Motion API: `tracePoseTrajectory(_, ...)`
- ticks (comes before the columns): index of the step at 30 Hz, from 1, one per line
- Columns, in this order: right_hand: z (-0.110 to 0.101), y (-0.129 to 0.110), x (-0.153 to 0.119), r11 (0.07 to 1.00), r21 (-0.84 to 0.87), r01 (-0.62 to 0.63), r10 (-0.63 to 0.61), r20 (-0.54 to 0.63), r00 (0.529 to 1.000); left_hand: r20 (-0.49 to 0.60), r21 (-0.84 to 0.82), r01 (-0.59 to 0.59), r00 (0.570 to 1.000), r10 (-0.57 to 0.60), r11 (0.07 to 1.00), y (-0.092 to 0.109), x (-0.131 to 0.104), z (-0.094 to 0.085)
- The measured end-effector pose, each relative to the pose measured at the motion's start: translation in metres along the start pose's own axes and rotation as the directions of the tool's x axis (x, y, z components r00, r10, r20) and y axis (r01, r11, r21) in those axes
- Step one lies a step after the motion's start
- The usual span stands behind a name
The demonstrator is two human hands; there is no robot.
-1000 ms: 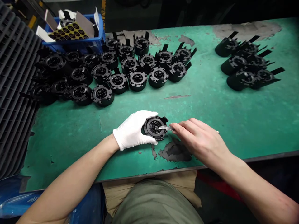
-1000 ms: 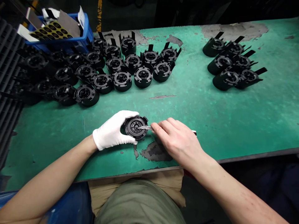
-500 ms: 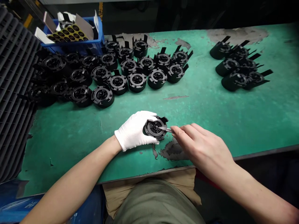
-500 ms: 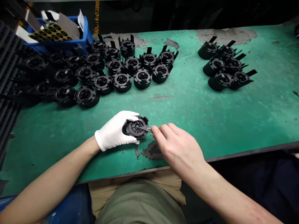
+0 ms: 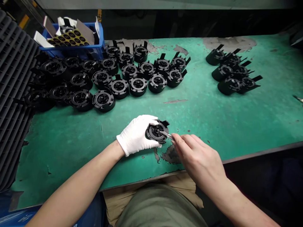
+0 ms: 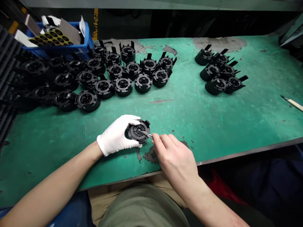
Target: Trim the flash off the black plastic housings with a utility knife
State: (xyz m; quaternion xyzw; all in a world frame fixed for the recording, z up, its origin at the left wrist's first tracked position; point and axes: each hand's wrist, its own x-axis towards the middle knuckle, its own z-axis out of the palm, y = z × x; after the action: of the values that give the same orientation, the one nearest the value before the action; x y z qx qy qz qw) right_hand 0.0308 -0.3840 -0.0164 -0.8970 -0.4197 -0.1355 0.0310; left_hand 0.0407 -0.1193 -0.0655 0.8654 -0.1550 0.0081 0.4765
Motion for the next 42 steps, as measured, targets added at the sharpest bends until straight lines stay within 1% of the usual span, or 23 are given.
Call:
tracePoseTrajectory(3, 0.0, -0.006, -0.002, 1.0, 0.005, -0.025, 0.025, 0.016, 1.0, -0.012, -0.001, -0.001, 1.0, 0.001, 1.0, 0.0, -0.003, 0.0)
tracePoseTrajectory(5, -0.004, -0.012, -0.002, 0.999, 0.0, -0.039, 0.039, 0.036, 0.999, -0.011, 0.005, -0.023, 1.0, 0.023, 1.0, 0.002, -0.006, -0.001)
tracePoseTrajectory(7, -0.008, -0.017, -0.002, 0.997, 0.007, -0.075, 0.075, 0.06, 0.995, -0.022, 0.029, -0.013, 1.0, 0.014, 0.999, 0.003, -0.009, -0.001)
tracePoseTrajectory(9, -0.01, -0.02, 0.0, 0.997, -0.013, -0.078, 0.079, 0.115, 0.99, 0.009, 0.054, -0.021, 1.0, 0.02, 0.998, -0.001, -0.012, 0.0)
tracePoseTrajectory(11, -0.009, -0.019, 0.001, 0.998, -0.034, -0.057, 0.062, 0.144, 0.988, 0.018, 0.08, 0.021, 1.0, -0.022, 0.997, -0.007, -0.012, 0.003)
tracePoseTrajectory(14, -0.008, -0.015, 0.002, 0.996, -0.075, -0.051, 0.063, 0.167, 0.984, -0.04, 0.087, 0.002, 0.999, 0.002, 0.996, -0.011, -0.011, 0.006)
tracePoseTrajectory(18, -0.006, -0.01, 0.001, 0.998, -0.015, -0.054, 0.055, 0.119, 0.991, 0.016, 0.138, -0.026, 1.0, 0.024, 0.99, 0.001, -0.007, 0.003)
tracePoseTrajectory(19, -0.005, -0.008, 0.001, 0.998, 0.018, -0.056, 0.054, 0.095, 0.994, 0.011, 0.147, -0.028, 1.0, 0.027, 0.989, 0.005, -0.007, 0.002)
tracePoseTrajectory(21, -0.003, -0.004, 0.002, 0.994, 0.101, -0.046, 0.043, 0.037, 0.998, -0.047, 0.168, -0.012, 0.999, 0.021, 0.986, 0.011, -0.005, 0.0)
tracePoseTrajectory(22, -0.001, -0.002, 0.003, 0.991, 0.122, -0.051, 0.048, 0.026, 0.999, -0.069, 0.176, 0.0, 0.998, 0.012, 0.984, 0.012, -0.004, 0.0)
tracePoseTrajectory(23, 0.002, 0.001, 0.003, 0.989, 0.144, -0.037, 0.035, 0.012, 0.999, -0.066, 0.181, -0.001, 0.998, 0.013, 0.984, 0.012, -0.003, 0.001)
tracePoseTrajectory(24, 0.005, 0.004, 0.004, 0.987, 0.161, -0.029, 0.028, 0.005, 1.0, -0.058, 0.183, -0.001, 0.998, 0.012, 0.983, 0.011, -0.003, 0.001)
tracePoseTrajectory(25, 0.007, 0.006, 0.005, 0.984, 0.176, -0.02, 0.022, -0.008, 1.0, -0.026, 0.19, -0.012, 1.0, 0.017, 0.982, 0.009, -0.002, 0.001)
tracePoseTrajectory(26, 0.01, 0.008, 0.005, 0.981, 0.195, -0.009, 0.012, -0.016, 1.0, -0.029, 0.197, -0.016, 0.999, 0.023, 0.98, 0.008, -0.001, 0.002)
tracePoseTrajectory(29, 0.012, 0.014, 0.002, 0.963, 0.271, 0.01, -0.008, -0.008, 1.0, -0.082, 0.208, -0.032, 0.995, 0.05, 0.978, 0.008, -0.001, 0.002)
tracePoseTrajectory(31, 0.011, 0.017, -0.001, 0.93, 0.367, -0.02, 0.021, 0.001, 1.0, -0.082, 0.211, -0.038, 0.995, 0.056, 0.977, 0.007, -0.002, 0.003)
tracePoseTrajectory(33, 0.009, 0.016, -0.004, 0.872, 0.483, -0.075, 0.088, -0.006, 0.996, -0.091, 0.227, -0.038, 0.994, 0.06, 0.973, 0.003, -0.004, 0.004)
tracePoseTrajectory(34, 0.007, 0.013, -0.006, 0.835, 0.54, -0.105, 0.129, -0.007, 0.992, -0.114, 0.244, -0.042, 0.991, 0.072, 0.969, 0.001, -0.005, 0.004)
tracePoseTrajectory(36, 0.004, 0.002, -0.008, 0.739, 0.654, -0.159, 0.179, 0.037, 0.983, -0.192, 0.29, -0.051, 0.975, 0.11, 0.956, -0.004, -0.008, 0.006)
tracePoseTrajectory(38, 0.004, -0.009, -0.008, 0.636, 0.753, -0.171, 0.15, 0.097, 0.984, -0.254, 0.334, -0.056, 0.956, 0.147, 0.941, -0.007, -0.011, 0.006)
tracePoseTrajectory(39, 0.005, -0.013, -0.006, 0.6, 0.786, -0.151, 0.124, 0.095, 0.988, -0.268, 0.349, -0.062, 0.949, 0.163, 0.935, -0.007, -0.011, 0.005)
tracePoseTrajectory(40, 0.007, -0.015, -0.004, 0.584, 0.801, -0.131, 0.11, 0.082, 0.991, -0.266, 0.358, -0.081, 0.946, 0.184, 0.93, -0.006, -0.012, 0.004)
tracePoseTrajectory(42, 0.015, -0.009, 0.003, 0.611, 0.783, -0.118, 0.137, 0.042, 0.99, -0.225, 0.363, -0.157, 0.942, 0.25, 0.919, -0.003, -0.012, 0.002)
